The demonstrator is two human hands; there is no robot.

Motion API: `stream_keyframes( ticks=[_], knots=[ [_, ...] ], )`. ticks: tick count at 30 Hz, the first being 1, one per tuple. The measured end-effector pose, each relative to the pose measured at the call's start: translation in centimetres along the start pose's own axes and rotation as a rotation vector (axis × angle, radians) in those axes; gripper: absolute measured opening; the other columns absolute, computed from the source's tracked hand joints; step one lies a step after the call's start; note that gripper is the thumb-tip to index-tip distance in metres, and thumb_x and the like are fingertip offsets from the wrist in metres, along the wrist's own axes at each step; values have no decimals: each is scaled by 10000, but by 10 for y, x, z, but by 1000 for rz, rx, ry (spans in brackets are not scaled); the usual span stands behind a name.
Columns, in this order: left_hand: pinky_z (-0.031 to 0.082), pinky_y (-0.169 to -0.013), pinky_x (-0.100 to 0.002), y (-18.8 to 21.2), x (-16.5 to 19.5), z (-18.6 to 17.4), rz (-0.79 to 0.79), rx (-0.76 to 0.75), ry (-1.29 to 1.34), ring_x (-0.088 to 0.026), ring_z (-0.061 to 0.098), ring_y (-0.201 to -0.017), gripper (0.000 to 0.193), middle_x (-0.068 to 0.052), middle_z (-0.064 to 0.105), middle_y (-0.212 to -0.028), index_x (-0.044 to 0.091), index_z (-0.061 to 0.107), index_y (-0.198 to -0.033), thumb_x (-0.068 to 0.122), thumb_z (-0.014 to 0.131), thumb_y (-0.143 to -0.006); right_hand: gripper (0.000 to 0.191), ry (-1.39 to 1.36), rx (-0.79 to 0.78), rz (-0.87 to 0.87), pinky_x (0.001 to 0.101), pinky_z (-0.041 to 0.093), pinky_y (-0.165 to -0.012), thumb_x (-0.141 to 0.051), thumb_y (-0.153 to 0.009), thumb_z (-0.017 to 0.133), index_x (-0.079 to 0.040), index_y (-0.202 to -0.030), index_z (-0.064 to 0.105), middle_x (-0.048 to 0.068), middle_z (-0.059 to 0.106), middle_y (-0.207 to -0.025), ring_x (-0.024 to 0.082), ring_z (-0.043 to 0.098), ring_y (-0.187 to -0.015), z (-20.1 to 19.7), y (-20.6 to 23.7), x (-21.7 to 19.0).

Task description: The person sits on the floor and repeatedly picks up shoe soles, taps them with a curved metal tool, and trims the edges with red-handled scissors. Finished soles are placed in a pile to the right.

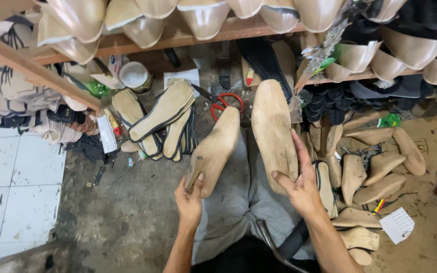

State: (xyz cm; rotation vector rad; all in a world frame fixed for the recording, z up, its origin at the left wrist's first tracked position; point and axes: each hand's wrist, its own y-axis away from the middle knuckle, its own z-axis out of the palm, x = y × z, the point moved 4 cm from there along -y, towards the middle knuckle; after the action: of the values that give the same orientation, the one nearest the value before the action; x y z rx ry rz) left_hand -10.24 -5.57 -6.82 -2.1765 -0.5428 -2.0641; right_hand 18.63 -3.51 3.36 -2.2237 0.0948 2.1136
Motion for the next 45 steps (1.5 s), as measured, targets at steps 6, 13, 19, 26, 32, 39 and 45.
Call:
stream_keyframes(
  ticks=[6, 13, 19, 26, 32, 39, 45],
  knots=[
    [505, -792, -280, 26, 1, -57, -114, 106, -4, -136, 642, -891, 401, -74, 743, -983, -36, 734, -1160, 288, 705, -927, 980, 167, -43, 62, 358, 359, -1154, 38, -710, 682, -134, -1601, 311, 149, 453, -1546, 249, 440, -1435, 17, 0, 34],
    [546, -737, -335, 48, -37, -128, -440, 196, -138, -184, 693, -842, 509, -138, 775, -975, -61, 744, -1150, 356, 733, -859, 901, 519, -175, -142, 380, 461, -1012, -29, -729, 753, -178, -1542, 394, 154, 554, -1307, 333, 568, -1222, 30, 14, 25],
    [592, -679, -421, 35, -126, -115, -764, 285, -147, -257, 698, -825, 550, -171, 729, -992, -65, 683, -1203, 374, 764, -883, 889, 520, -173, -180, 394, 475, -984, -44, -721, 760, -176, -1527, 408, 151, 567, -1279, 346, 588, -1170, 38, 12, 16],
    [484, -613, -399, 20, -157, -62, -779, 182, 9, -211, 571, -774, 434, -100, 689, -950, 71, 725, -1310, 265, 717, -922, 867, 553, -184, -115, 390, 470, -972, -59, -727, 767, -180, -1514, 424, 146, 572, -1250, 337, 584, -1172, 34, 9, 20],
    [460, -763, -443, 34, -171, -53, -763, 173, -143, -303, 556, -921, 415, -153, 648, -1048, 50, 663, -1298, 157, 682, -897, 878, 568, -178, -102, 378, 476, -980, -66, -727, 760, -188, -1529, 426, 138, 584, -1222, 325, 597, -1160, 35, 8, 21],
    [431, -959, -484, 9, -138, -53, -50, 294, -678, -408, 521, -1131, 408, -210, 578, -1200, 25, 612, -1273, 9, 622, -865, 875, 553, -184, -128, 389, 462, -989, -55, -718, 758, -168, -1518, 423, 148, 570, -1303, 331, 584, -1198, 36, 8, 19],
    [456, -1106, -443, -74, 0, -44, 755, 292, -554, -381, 553, -1284, 426, -205, 578, -1330, 48, 631, -1315, -117, 583, -925, 868, 569, -187, -62, 375, 478, -966, -60, -732, 752, -186, -1526, 427, 136, 579, -1249, 316, 601, -1138, 36, 7, 20]
  ],
)
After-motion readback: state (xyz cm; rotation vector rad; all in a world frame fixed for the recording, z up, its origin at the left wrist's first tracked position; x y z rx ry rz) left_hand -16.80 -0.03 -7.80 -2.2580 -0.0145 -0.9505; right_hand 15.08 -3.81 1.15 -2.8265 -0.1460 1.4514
